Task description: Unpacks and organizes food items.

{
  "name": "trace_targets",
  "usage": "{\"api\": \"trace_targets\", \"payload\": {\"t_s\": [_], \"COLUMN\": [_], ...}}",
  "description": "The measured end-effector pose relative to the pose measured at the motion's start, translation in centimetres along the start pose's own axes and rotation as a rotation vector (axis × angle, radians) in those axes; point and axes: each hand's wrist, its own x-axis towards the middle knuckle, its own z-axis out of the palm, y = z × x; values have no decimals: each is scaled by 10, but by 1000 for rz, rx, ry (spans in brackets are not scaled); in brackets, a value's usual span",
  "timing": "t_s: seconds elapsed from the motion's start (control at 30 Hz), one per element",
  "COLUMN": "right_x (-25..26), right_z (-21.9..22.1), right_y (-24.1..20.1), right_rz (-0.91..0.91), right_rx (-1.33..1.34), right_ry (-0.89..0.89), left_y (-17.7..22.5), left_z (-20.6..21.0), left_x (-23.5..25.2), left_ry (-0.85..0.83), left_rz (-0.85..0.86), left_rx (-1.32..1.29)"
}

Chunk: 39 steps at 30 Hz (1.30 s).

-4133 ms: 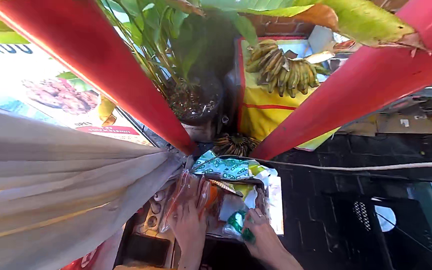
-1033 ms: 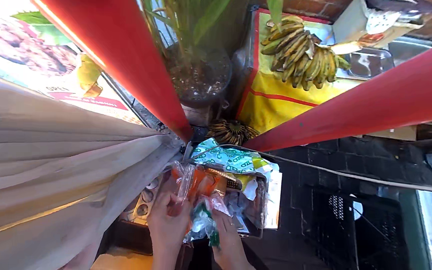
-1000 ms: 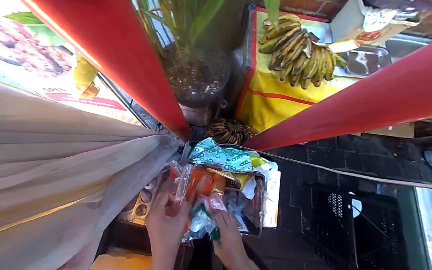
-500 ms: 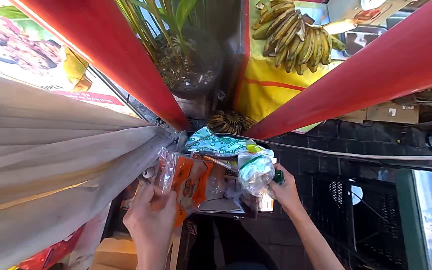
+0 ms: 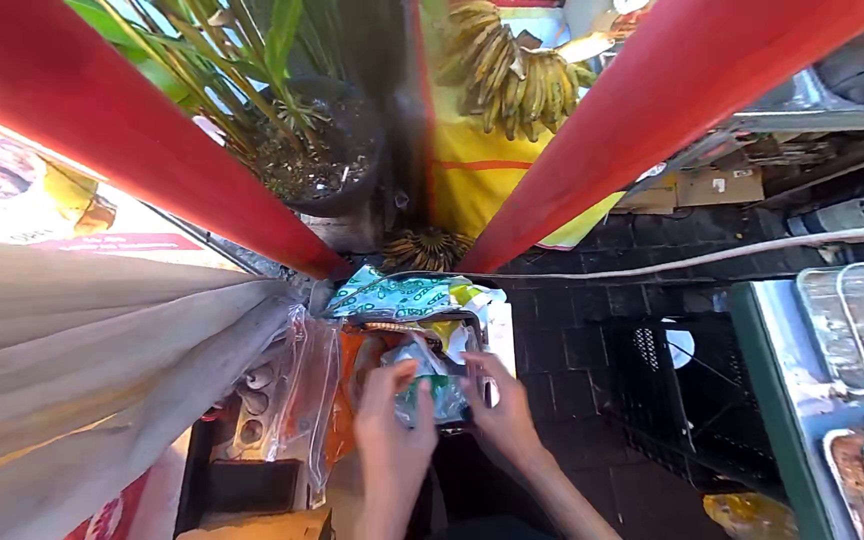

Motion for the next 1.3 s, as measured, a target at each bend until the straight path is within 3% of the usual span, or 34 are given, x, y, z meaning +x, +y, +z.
{"api": "trace_targets", "payload": {"t_s": [0.07, 0.13, 0.2, 0.27, 0.4, 0.53, 0.7, 0.8, 0.93, 1.13, 1.2, 1.3], "right_x": [-4, -7, -8, -12, -22, -42, -58, -60, -50, -23, -28, -53], "right_z": [-25, -35, -29, -21, -26, -60, -121, -136, -104, 4, 4, -24], "right_y": [30, 68, 94, 102, 81, 63, 68, 73, 72, 90, 96, 89], "right_rz": [119, 305, 413, 439, 449, 351, 273, 257, 268, 308, 315, 278], "right_rx": [-203, -244, -215, -223, -300, -308, -208, -209, -148, -294, -345, -288], "right_ry": [199, 143, 43, 28, 162, 337, 390, 398, 348, 185, 64, 35], "left_y": [-20, -49, -65, -71, -94, -114, -115, -114, -105, -66, -53, -41], "left_z": [59, 109, 131, 128, 89, 64, 62, 63, 62, 56, 48, 22], "left_x": [-1, 2, 5, 7, 7, 3, 8, 10, 20, 33, 28, 2], "left_ry": [-264, -457, -561, -629, -482, -353, -313, -326, -360, -600, -623, -443], "left_rz": [-203, -317, -349, -338, -359, -308, -255, -285, -323, -269, -221, -112], "left_rx": [-91, -51, 78, 247, 317, 318, 315, 312, 264, 314, 330, 264]}}
